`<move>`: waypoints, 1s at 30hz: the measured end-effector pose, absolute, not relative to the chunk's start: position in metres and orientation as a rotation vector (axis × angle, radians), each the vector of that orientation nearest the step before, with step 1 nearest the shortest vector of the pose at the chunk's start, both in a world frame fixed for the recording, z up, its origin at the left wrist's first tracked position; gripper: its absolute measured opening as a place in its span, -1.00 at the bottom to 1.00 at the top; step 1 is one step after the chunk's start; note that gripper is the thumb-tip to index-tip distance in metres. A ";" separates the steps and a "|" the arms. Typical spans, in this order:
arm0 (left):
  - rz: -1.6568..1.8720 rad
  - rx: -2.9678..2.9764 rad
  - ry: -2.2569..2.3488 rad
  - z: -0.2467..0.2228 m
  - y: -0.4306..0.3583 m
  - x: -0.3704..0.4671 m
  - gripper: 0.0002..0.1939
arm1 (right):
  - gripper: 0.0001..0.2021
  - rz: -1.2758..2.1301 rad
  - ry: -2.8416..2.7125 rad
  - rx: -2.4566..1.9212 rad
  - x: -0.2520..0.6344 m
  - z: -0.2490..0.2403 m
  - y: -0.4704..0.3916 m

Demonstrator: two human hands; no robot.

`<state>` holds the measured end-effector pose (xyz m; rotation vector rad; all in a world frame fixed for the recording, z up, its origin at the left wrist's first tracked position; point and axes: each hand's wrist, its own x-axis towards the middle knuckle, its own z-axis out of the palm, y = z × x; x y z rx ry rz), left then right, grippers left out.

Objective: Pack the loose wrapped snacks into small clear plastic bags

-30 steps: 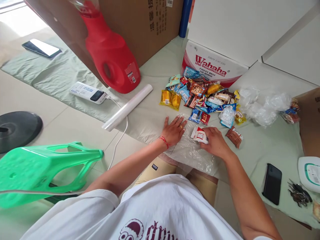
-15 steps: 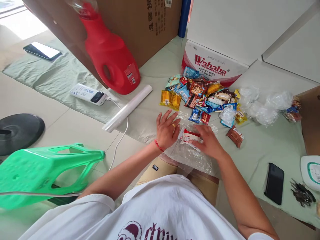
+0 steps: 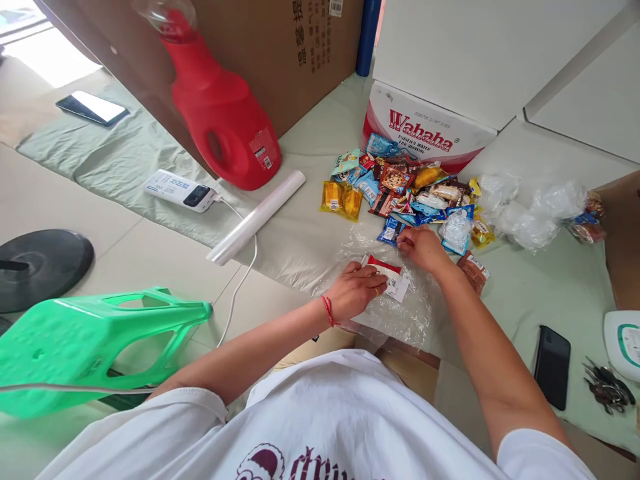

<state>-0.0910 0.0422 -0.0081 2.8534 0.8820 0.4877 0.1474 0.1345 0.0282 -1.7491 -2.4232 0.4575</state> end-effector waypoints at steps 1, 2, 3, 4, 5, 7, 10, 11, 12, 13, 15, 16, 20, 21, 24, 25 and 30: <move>0.485 2.846 0.879 -0.008 0.043 -0.092 -0.66 | -0.83 0.497 -2.408 -1.689 0.149 0.032 0.131; 0.485 2.839 0.879 -0.008 0.042 -0.092 -0.65 | -0.82 0.524 -2.392 -1.630 0.150 0.036 0.126; 0.482 2.834 0.876 -0.007 0.041 -0.092 -0.65 | -0.80 0.543 -2.381 -1.570 0.150 0.041 0.119; 0.480 2.829 0.873 -0.007 0.040 -0.092 -0.64 | -0.78 0.563 -2.381 -1.504 0.149 0.045 0.110; 0.477 2.822 0.868 -0.006 0.039 -0.091 -0.64 | -0.76 0.590 -2.395 -1.430 0.147 0.048 0.099; 0.488 2.793 0.860 -0.007 0.038 -0.090 -0.64 | -0.69 0.648 -2.478 -1.305 0.141 0.050 0.074; 0.571 2.704 0.828 -0.012 0.035 -0.095 -0.65 | -0.56 0.686 -2.618 -1.221 0.133 0.040 0.039; 0.619 2.664 0.797 -0.014 0.033 -0.099 -0.64 | -0.52 0.676 -2.645 -1.221 0.131 0.034 0.031; 0.684 2.616 0.764 -0.016 0.031 -0.104 -0.64 | -0.48 0.657 -2.666 -1.236 0.130 0.027 0.024; 0.768 2.558 0.738 -0.017 0.029 -0.111 -0.65 | -0.44 0.632 -2.687 -1.264 0.129 0.021 0.019; 0.986 2.400 0.753 -0.014 0.024 -0.125 -0.68 | -0.36 0.575 -2.729 -1.346 0.126 0.009 0.013; 1.106 2.306 0.806 -0.009 0.023 -0.132 -0.70 | -0.33 0.544 -2.743 -1.387 0.125 0.005 0.011; 1.318 2.157 0.987 0.026 0.027 -0.138 -0.70 | -0.31 0.496 -2.720 -1.445 0.116 0.004 0.009; 1.255 2.237 0.950 0.034 0.031 -0.134 -0.71 | -0.33 0.499 -2.704 -1.437 0.114 0.005 0.009; 0.824 2.561 0.695 0.043 0.047 -0.112 -0.69 | -0.45 0.556 -2.634 -1.369 0.115 0.012 0.009; 0.663 2.628 0.630 0.040 0.053 -0.106 -0.67 | -0.48 0.582 -2.615 -1.345 0.118 0.014 0.007; 0.282 2.751 0.584 0.011 0.066 -0.100 -0.63 | -0.54 0.453 -2.425 -1.368 0.136 0.014 -0.038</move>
